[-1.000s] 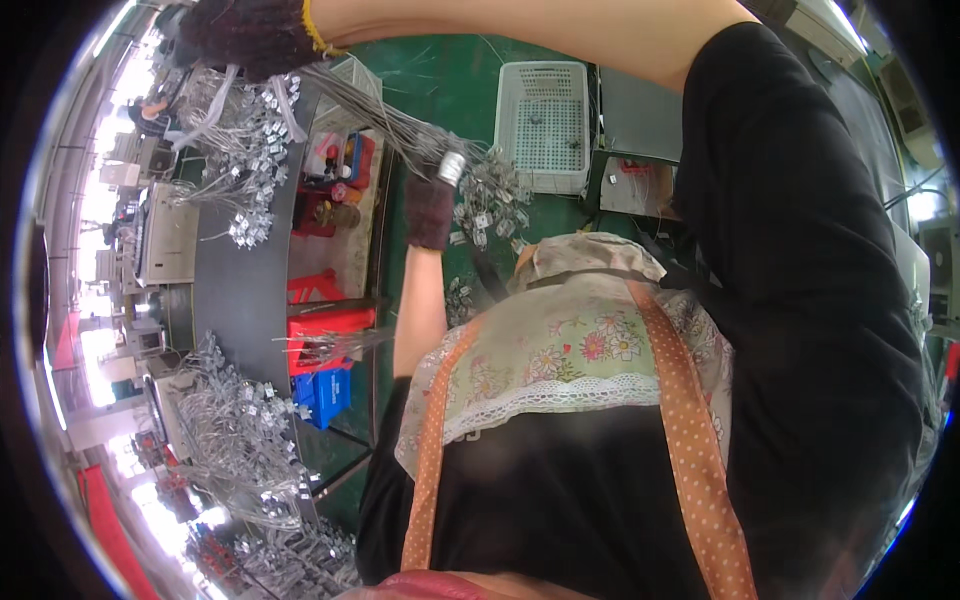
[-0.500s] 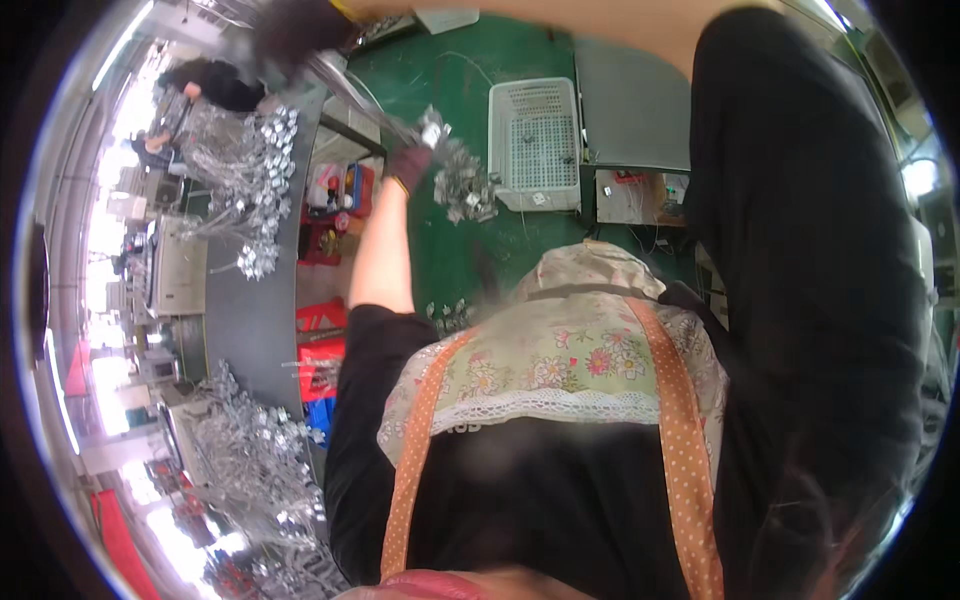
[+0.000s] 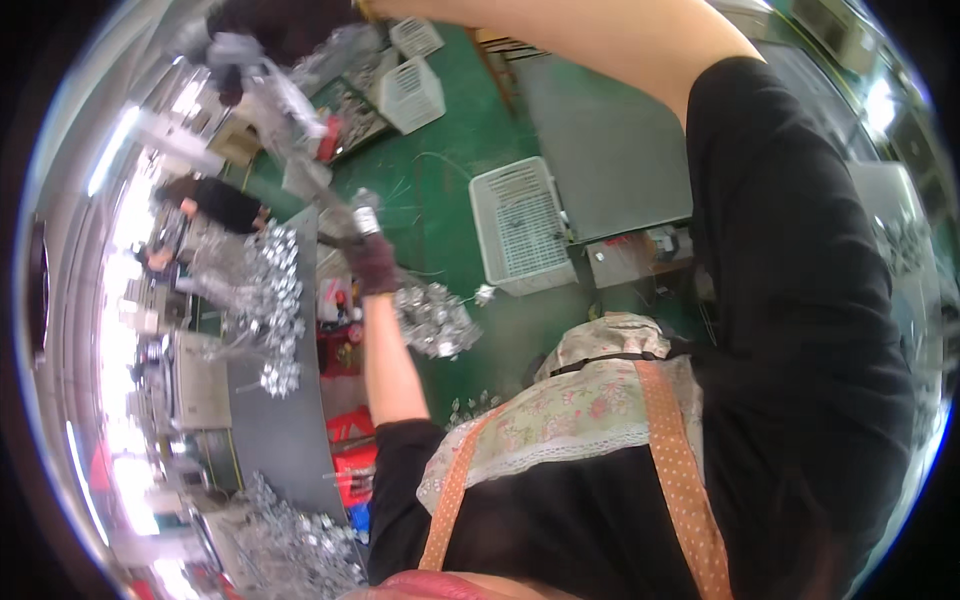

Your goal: Assembling electrical switches and wiring harnesses at a factory workstation.

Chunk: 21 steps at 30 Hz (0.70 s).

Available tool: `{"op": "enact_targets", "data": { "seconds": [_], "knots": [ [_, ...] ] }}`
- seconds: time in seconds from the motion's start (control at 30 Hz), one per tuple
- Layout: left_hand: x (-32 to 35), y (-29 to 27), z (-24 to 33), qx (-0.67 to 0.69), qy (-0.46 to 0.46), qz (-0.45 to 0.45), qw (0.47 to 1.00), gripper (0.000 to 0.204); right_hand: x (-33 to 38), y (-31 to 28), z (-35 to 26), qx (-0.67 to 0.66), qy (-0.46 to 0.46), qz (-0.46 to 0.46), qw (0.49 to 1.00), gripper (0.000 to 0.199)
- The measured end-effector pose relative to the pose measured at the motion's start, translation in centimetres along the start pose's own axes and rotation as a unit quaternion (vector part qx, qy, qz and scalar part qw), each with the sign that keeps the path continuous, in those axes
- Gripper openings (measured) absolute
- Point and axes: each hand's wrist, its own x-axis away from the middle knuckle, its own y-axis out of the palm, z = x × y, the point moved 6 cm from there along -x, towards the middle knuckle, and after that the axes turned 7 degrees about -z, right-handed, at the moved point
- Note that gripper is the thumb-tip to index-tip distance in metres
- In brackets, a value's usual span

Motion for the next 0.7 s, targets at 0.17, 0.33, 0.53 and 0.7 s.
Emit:
{"op": "enact_targets", "data": {
  "seconds": [0.17, 0.33, 0.53, 0.7],
  "knots": [
    [-6.4, -3.6, 1.9, -0.142, 0.195, -0.183, 0.953, 0.026, 14.0, -10.4, -1.9, 0.484, 0.087, 0.12, 0.862, 0.022],
    [-9.6, -2.8, 9.1, 0.286, -0.19, -0.259, 0.903, 0.03, 38.5, -26.7, 9.1, 0.603, 0.497, 0.083, 0.618, 0.018],
    [-13.7, 0.3, 14.5, 0.175, -0.236, -0.286, 0.912, 0.029, 59.7, -31.8, 22.3, 0.544, 0.671, 0.068, 0.499, 0.037],
    [-17.4, 12.0, 20.9, 0.234, -0.241, -0.398, 0.854, 0.026, 70.4, -33.5, 25.4, 0.455, 0.734, 0.205, 0.46, 0.061]
  ]
}}
